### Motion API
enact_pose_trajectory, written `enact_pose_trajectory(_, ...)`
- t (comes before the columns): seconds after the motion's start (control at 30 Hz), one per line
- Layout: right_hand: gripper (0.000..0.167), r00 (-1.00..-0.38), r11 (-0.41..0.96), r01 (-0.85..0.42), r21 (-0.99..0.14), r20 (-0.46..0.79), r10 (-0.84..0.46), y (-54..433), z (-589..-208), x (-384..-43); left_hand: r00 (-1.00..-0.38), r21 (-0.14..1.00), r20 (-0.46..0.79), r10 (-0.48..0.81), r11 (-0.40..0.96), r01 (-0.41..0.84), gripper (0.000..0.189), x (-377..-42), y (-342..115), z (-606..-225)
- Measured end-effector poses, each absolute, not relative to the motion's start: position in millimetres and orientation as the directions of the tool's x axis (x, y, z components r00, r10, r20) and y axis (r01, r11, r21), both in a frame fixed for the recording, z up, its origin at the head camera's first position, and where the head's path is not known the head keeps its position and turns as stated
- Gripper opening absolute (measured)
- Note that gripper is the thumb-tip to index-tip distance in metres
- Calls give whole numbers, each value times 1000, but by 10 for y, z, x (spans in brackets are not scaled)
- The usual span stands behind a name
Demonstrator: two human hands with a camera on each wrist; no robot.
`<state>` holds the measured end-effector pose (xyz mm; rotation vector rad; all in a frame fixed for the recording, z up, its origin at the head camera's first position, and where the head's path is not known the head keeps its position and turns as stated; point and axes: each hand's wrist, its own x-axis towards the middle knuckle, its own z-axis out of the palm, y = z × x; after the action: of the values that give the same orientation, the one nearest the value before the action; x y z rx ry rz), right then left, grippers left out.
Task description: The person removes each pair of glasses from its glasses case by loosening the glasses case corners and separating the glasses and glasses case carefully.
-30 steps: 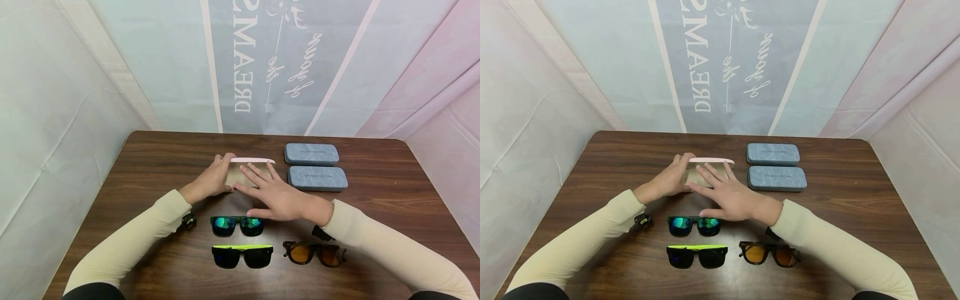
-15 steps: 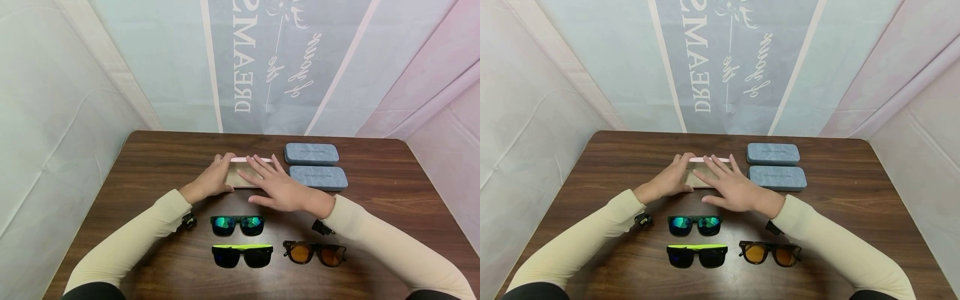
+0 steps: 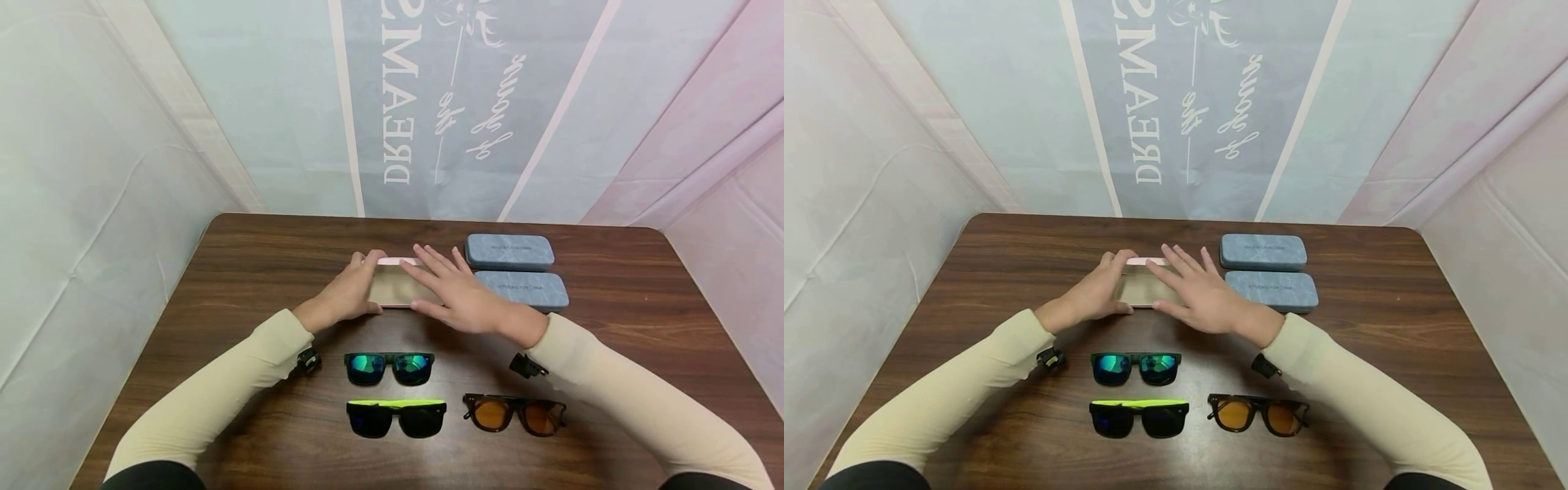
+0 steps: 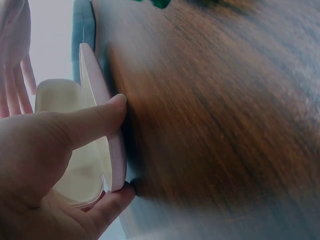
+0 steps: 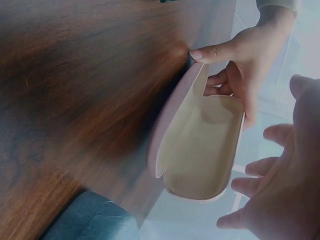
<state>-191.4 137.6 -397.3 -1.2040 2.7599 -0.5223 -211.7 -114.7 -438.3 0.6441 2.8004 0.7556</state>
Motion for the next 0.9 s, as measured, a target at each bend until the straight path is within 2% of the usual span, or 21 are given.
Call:
enact_pose_trajectory(0.2,68,-751,683,-628,-374,59,-658,1369,-3973,-1957,-895,510,-60,443,784,354,97,-2117,-1140,-4372)
enact_pose_trajectory(0.67,66,-818,731,-525,-437,20,-575,1373,-4035,-2054,-893,516,-61,445,780,354,97,-2111,-1145,-4376)
enact_pose_trajectory(0.9,64,-860,733,-415,-540,-32,-510,1347,-4080,-2104,-892,514,-62,447,781,355,96,-2108,-1150,-4386)
